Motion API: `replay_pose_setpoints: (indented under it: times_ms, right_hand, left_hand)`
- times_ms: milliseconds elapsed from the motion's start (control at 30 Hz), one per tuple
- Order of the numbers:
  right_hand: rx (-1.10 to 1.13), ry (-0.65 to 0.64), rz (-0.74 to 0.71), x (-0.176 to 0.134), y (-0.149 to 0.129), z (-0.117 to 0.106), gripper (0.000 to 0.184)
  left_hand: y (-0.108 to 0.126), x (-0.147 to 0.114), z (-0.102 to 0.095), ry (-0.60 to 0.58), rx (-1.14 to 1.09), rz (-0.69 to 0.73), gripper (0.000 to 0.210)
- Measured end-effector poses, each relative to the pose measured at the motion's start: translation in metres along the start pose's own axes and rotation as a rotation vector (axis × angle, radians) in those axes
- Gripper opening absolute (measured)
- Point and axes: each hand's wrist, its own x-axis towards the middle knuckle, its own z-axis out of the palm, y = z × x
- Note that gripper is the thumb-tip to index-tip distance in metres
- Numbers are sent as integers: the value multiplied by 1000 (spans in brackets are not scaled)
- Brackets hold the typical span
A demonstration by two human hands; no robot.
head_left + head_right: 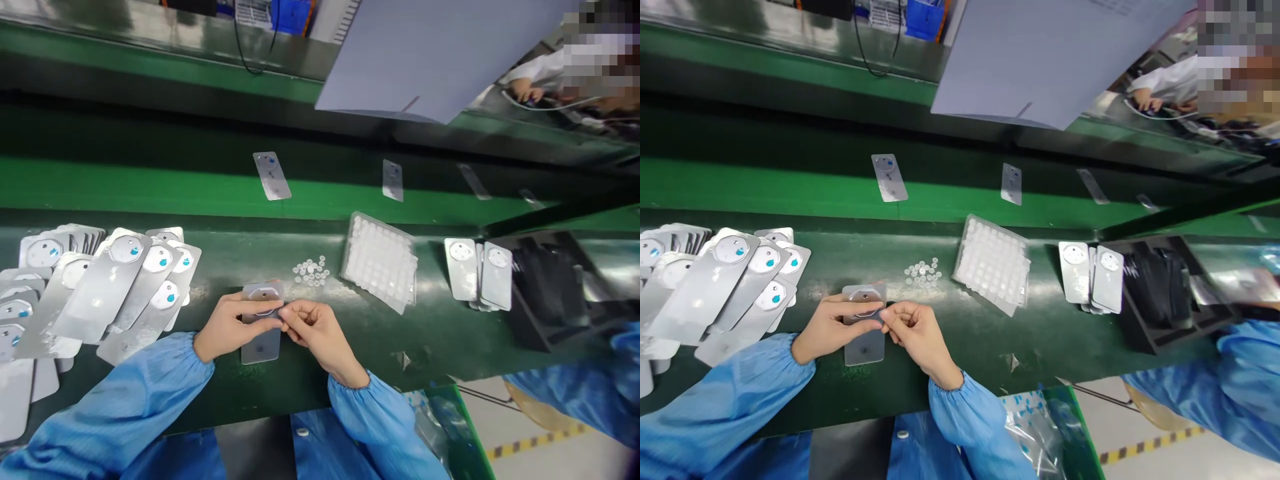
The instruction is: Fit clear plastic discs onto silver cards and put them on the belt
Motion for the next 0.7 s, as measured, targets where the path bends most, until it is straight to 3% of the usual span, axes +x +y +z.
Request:
replay_pose_setpoints:
  times_ms: [233,533,600,700]
  right_hand:
    - [0,-45,21,0,-3,0,49]
    - [-64,-37,-63,-2,-2,0,43]
    - [-102,-28,-82,-1,-5,0,43]
    - [-224,15,-137,0,-10,-1,44]
  left_hand:
    - [-1,1,0,5,-9,-41,15]
    - [3,2,1,41,-115,-191,9]
    - [3,3,0,30,-135,-240,13]
    - [3,4,-1,13,-139,-268,40]
